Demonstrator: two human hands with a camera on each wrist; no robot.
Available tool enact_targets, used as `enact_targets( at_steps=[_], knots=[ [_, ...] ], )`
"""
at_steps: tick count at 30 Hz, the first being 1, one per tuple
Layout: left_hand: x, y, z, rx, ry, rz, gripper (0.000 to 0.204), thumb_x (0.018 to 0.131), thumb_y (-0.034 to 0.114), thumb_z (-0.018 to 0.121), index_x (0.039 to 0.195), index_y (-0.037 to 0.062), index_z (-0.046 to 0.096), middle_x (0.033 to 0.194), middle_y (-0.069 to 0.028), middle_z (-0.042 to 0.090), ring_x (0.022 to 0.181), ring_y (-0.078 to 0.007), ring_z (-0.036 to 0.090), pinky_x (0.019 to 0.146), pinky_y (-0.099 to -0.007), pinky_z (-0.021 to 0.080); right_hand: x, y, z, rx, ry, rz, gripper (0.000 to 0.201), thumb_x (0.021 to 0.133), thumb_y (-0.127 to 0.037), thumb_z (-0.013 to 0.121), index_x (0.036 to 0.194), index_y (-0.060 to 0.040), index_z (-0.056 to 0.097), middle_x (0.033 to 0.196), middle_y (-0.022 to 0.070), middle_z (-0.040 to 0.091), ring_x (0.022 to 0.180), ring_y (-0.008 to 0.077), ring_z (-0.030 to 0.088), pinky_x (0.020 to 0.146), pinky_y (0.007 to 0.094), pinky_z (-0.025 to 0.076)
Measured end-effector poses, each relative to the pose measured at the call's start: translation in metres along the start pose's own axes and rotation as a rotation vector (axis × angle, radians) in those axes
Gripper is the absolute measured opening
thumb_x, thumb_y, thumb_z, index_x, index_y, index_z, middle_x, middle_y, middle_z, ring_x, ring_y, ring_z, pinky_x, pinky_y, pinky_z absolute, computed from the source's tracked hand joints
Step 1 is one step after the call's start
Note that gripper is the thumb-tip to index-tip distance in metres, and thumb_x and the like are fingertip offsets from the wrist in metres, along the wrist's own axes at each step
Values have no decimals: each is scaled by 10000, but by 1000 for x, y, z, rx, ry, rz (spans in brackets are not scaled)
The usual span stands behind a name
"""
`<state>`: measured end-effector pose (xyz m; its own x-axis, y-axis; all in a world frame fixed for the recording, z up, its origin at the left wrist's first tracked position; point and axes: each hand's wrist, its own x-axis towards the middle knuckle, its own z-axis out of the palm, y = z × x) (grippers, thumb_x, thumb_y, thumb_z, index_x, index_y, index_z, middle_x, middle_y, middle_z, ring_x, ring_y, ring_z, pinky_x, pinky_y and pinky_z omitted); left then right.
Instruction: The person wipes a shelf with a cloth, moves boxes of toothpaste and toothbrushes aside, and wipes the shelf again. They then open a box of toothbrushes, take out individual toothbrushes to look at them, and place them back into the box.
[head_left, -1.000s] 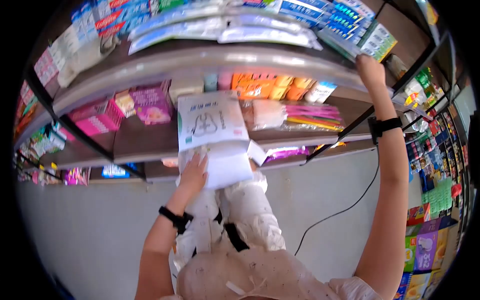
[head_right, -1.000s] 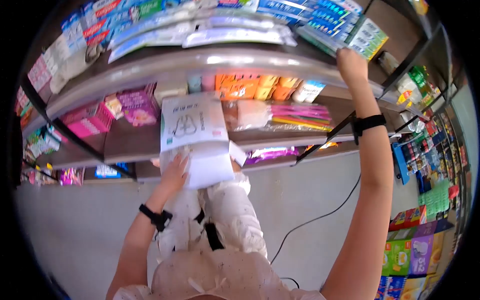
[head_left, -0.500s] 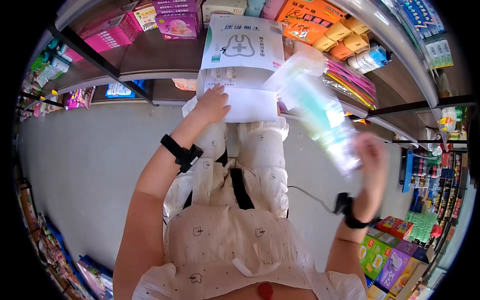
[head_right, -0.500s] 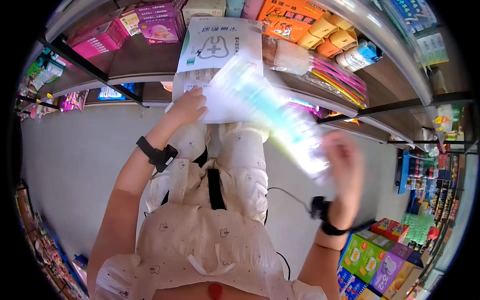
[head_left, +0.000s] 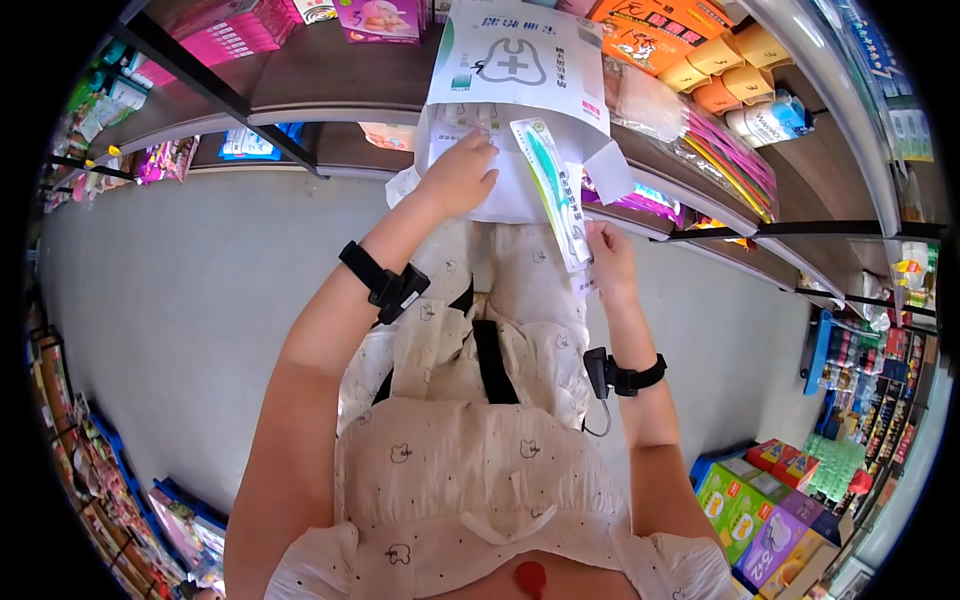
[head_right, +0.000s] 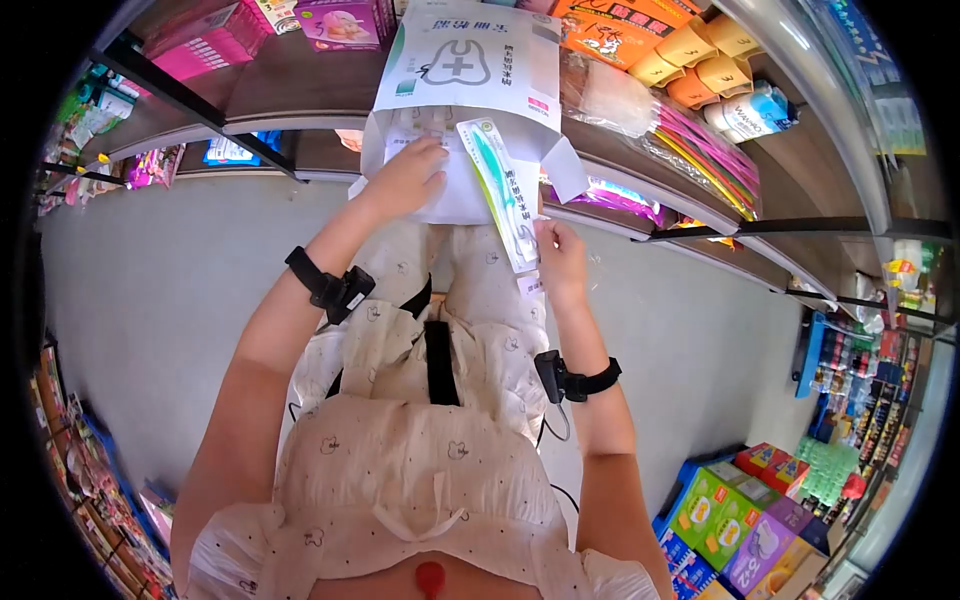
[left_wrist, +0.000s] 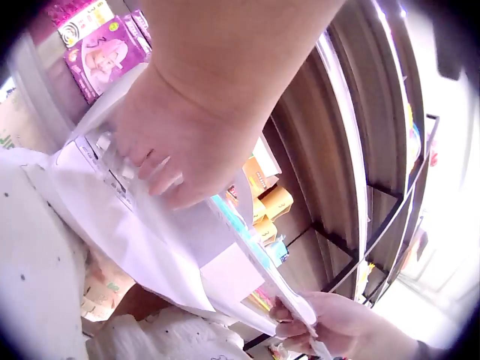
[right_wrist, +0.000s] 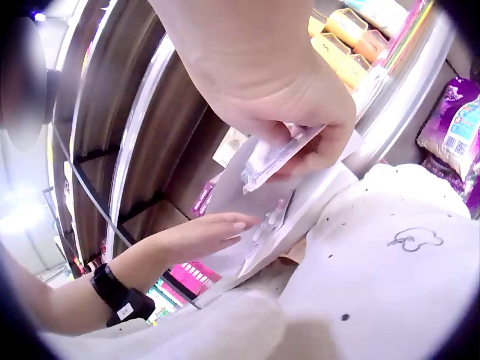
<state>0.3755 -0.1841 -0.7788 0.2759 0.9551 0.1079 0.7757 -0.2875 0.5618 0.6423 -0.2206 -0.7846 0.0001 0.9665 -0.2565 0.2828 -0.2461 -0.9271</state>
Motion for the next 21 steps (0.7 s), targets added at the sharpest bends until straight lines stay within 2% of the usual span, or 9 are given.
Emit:
enact_targets(
  at_steps=[2, 5, 8, 10, 11, 14, 16, 17, 21],
  knots=[
    [-2, 1, -1, -84, -17, -19, 335, 817, 155, 531, 1094, -32, 503, 1240, -221, 429, 1196, -343, 384, 996, -375, 326, 2, -3, 6, -4, -17, 25, 220, 882, -206, 543, 854, 3, 605, 662, -15, 512, 607, 58, 429, 547, 219, 353],
    [-4, 2, 2, -180, -49, 76, 317, 823, 142, 520, 1085, -37, 505, 1163, -211, 486, 1123, -354, 438, 969, -367, 351, 10, -4, 18, 12, -12, -99, 215, 876, -203, 553, 869, 6, 602, 695, 1, 531, 652, 76, 456, 594, 227, 372],
    [-1, 11, 6, -285, -77, 115, 297, 861, 182, 515, 1076, -22, 514, 1062, -167, 554, 984, -293, 544, 850, -340, 437, 16, -11, 32, 51, 16, -47, 198, 877, -190, 550, 894, 0, 599, 736, 14, 549, 696, 81, 470, 637, 232, 384],
    [0, 25, 7, -1085, -321, -300, 279, 876, 220, 529, 1023, -16, 528, 945, -118, 603, 792, -218, 610, 647, -299, 495, 14, -21, 41, 105, 9, -65, 183, 901, -174, 522, 920, -1, 578, 784, -1, 561, 683, 61, 479, 619, 201, 386],
    [0, 31, 7, -1172, -331, -361, 282, 881, 242, 545, 1016, -5, 535, 920, -81, 605, 701, -135, 594, 561, -241, 479, 14, -20, 44, 107, 9, -65, 183, 901, -174, 522, 920, -1, 578, 784, -1, 561, 683, 61, 479, 619, 201, 386],
    [4, 25, 16, -1103, -324, -370, 267, 870, 219, 558, 1011, -7, 537, 918, -83, 611, 731, -129, 588, 618, -237, 492, 9, -27, 51, 109, -24, -84, 202, 895, -189, 536, 967, -4, 569, 792, 3, 564, 681, 65, 495, 615, 217, 408],
    [6, 26, 12, -1108, -270, -396, 269, 864, 210, 566, 1013, -11, 537, 908, -81, 613, 740, -122, 584, 630, -236, 491, -6, -52, 52, 298, -88, 196, 229, 886, -191, 552, 1035, -17, 545, 780, -1, 562, 656, 69, 503, 561, 208, 407],
    [7, 27, 9, -1112, -218, -422, 270, 859, 201, 574, 1016, -15, 536, 899, -79, 616, 748, -116, 580, 642, -235, 490, -11, -53, 50, 299, -89, 191, 229, 886, -191, 552, 1035, -17, 545, 780, -1, 562, 656, 69, 503, 561, 208, 407],
    [11, 22, 18, -1199, -128, -438, 258, 858, 185, 576, 1019, -14, 543, 899, -72, 617, 773, -121, 578, 650, -256, 482, -16, -47, 38, 324, -344, 236, 246, 863, -156, 576, 1067, -25, 530, 747, 0, 560, 604, 61, 498, 486, 179, 363]
  ],
)
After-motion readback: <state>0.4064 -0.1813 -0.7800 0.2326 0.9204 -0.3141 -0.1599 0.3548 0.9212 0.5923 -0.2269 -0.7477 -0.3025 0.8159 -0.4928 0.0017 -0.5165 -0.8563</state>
